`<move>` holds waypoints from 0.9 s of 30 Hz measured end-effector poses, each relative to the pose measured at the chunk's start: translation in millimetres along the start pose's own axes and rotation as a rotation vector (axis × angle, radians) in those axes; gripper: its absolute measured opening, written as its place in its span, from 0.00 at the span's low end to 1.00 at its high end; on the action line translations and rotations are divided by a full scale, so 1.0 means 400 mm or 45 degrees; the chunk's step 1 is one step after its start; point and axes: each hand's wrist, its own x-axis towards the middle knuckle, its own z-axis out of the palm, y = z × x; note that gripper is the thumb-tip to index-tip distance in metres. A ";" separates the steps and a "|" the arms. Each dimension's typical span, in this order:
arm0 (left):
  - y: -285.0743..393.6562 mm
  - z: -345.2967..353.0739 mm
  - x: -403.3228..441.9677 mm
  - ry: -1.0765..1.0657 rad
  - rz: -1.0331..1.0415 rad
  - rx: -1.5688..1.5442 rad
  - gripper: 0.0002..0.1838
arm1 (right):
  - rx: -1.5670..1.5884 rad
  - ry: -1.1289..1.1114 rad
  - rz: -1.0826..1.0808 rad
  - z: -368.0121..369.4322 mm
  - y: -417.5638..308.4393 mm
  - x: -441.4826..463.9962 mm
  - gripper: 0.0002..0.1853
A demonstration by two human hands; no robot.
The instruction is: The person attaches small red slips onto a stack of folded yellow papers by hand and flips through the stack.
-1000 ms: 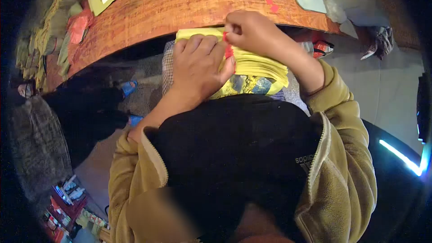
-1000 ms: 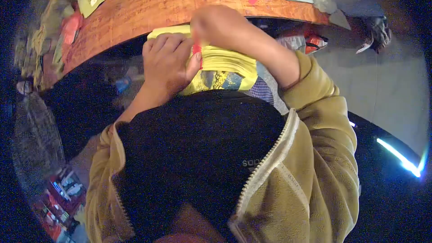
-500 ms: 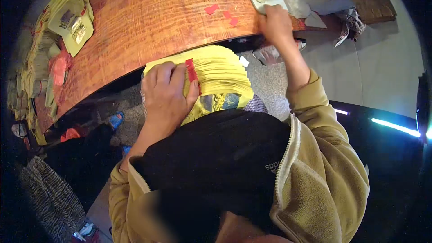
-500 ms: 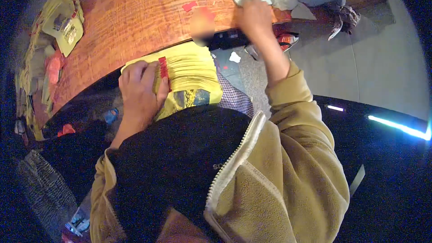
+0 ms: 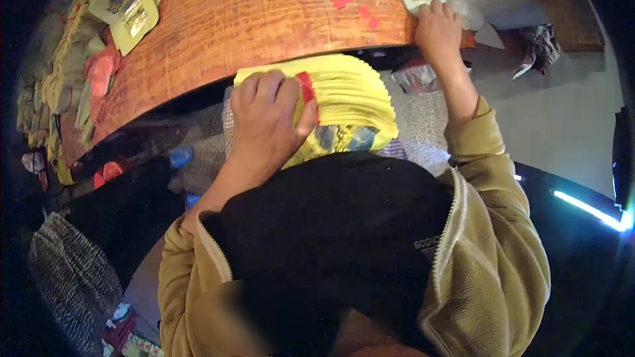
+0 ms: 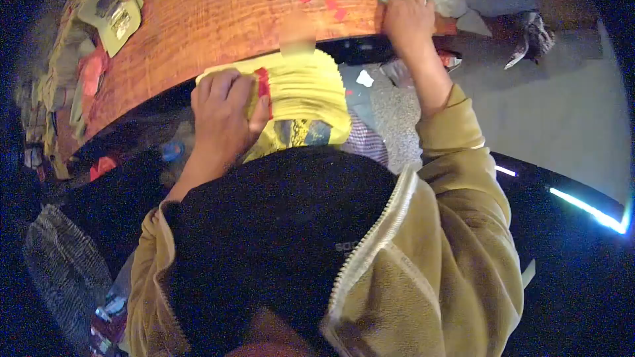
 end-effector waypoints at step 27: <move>-0.004 0.010 -0.009 0.142 0.059 -0.015 0.19 | 0.929 -0.188 0.264 -0.106 -0.156 0.021 0.12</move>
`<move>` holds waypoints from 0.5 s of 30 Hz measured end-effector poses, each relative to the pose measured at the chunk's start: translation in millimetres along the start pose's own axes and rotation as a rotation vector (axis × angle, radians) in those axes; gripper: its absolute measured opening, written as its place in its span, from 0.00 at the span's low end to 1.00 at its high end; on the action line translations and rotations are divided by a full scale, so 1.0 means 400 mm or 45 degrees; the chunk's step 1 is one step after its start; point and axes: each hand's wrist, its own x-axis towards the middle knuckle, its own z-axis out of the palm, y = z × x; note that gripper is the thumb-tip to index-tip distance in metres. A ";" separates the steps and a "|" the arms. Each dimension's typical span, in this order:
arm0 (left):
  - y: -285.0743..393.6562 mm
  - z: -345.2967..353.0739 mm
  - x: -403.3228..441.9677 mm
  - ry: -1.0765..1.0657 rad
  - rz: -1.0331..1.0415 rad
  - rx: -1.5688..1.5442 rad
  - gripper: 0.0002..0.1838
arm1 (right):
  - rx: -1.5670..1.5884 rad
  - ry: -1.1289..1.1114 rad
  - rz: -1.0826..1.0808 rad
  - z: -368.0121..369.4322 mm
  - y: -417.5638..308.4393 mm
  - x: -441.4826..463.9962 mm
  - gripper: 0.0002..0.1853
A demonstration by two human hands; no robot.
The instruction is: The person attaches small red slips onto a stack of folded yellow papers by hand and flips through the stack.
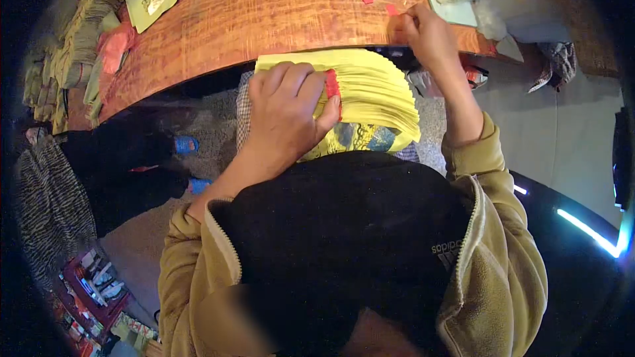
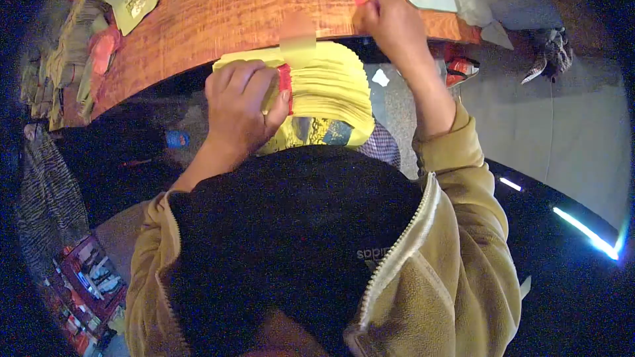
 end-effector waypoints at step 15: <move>0.000 0.008 -0.004 0.024 0.008 0.008 0.17 | 0.832 -0.673 -0.363 0.007 -0.231 -0.060 0.09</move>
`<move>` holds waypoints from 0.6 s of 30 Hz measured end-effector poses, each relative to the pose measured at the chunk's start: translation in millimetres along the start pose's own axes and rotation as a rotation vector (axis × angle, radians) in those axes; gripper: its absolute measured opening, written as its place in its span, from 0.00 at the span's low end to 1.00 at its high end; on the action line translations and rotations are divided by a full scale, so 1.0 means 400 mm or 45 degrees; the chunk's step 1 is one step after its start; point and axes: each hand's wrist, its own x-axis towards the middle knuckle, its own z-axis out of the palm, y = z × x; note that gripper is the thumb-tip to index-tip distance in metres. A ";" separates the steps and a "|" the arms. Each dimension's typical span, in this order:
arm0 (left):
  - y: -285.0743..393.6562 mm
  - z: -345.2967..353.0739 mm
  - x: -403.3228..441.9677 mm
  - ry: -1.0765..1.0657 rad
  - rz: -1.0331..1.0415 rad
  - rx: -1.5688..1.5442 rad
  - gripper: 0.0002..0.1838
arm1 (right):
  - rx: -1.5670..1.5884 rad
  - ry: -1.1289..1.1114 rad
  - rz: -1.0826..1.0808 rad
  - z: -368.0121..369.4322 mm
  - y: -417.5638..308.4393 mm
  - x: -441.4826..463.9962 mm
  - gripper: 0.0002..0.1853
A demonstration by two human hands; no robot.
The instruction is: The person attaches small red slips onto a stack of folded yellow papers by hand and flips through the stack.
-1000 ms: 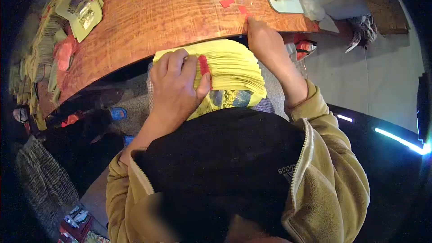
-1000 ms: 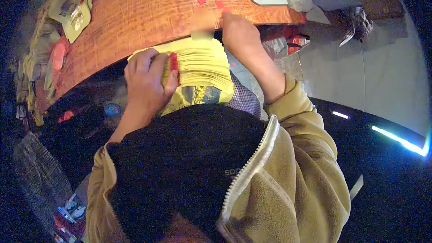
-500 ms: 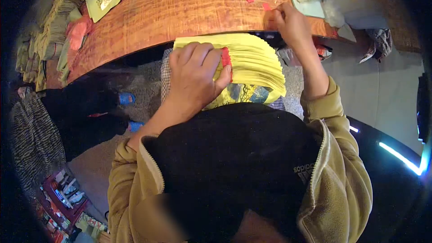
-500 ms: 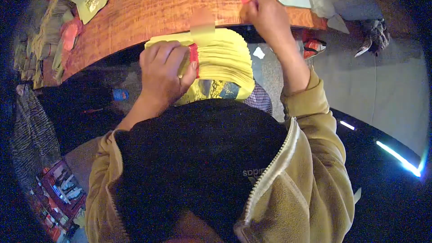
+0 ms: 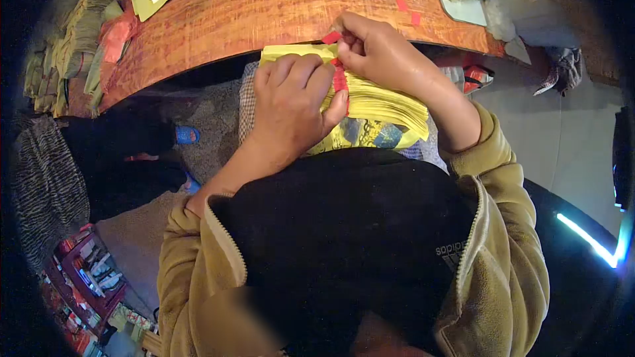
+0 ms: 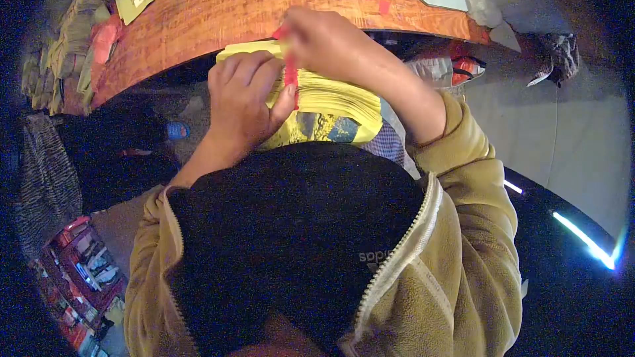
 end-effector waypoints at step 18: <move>0.009 -0.009 0.006 -0.037 -0.008 0.041 0.12 | -0.265 -0.150 0.014 -0.014 -0.018 0.010 0.08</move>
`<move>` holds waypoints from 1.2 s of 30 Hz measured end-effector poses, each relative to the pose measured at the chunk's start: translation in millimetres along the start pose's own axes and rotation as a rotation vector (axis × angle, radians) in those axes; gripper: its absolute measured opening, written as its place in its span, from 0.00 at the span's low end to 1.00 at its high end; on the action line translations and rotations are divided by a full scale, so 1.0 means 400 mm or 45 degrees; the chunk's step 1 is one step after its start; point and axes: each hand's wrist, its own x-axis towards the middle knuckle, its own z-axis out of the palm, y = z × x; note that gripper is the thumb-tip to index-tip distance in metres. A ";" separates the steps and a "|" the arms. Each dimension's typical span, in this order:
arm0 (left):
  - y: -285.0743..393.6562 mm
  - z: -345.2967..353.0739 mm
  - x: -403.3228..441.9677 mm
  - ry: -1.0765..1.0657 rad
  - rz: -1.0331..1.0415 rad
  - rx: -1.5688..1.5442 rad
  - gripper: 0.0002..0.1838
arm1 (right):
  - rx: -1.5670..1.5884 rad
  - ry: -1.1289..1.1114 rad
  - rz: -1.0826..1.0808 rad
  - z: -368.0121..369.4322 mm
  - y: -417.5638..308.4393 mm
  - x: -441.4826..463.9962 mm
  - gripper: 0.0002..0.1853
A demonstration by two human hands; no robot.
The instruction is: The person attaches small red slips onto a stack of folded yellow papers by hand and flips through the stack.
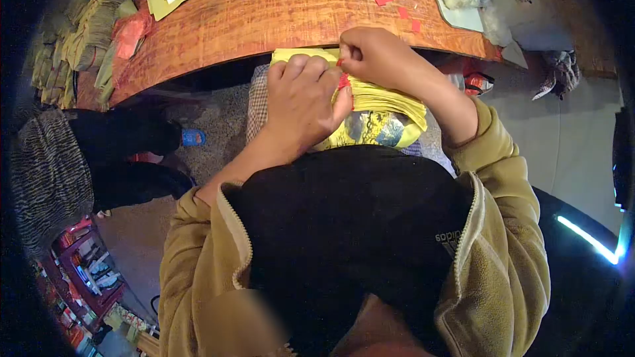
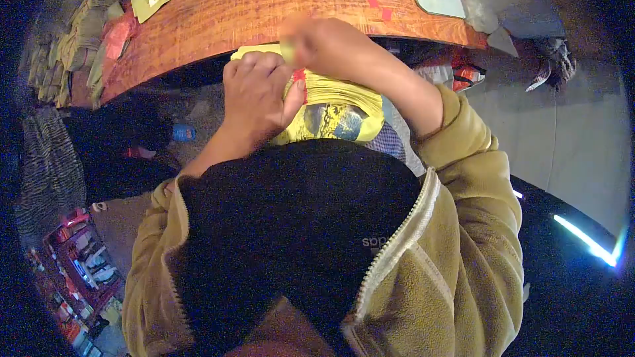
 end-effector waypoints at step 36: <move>-0.004 0.009 -0.022 0.004 0.140 -0.036 0.22 | -0.835 0.737 0.024 -0.067 0.310 -0.093 0.07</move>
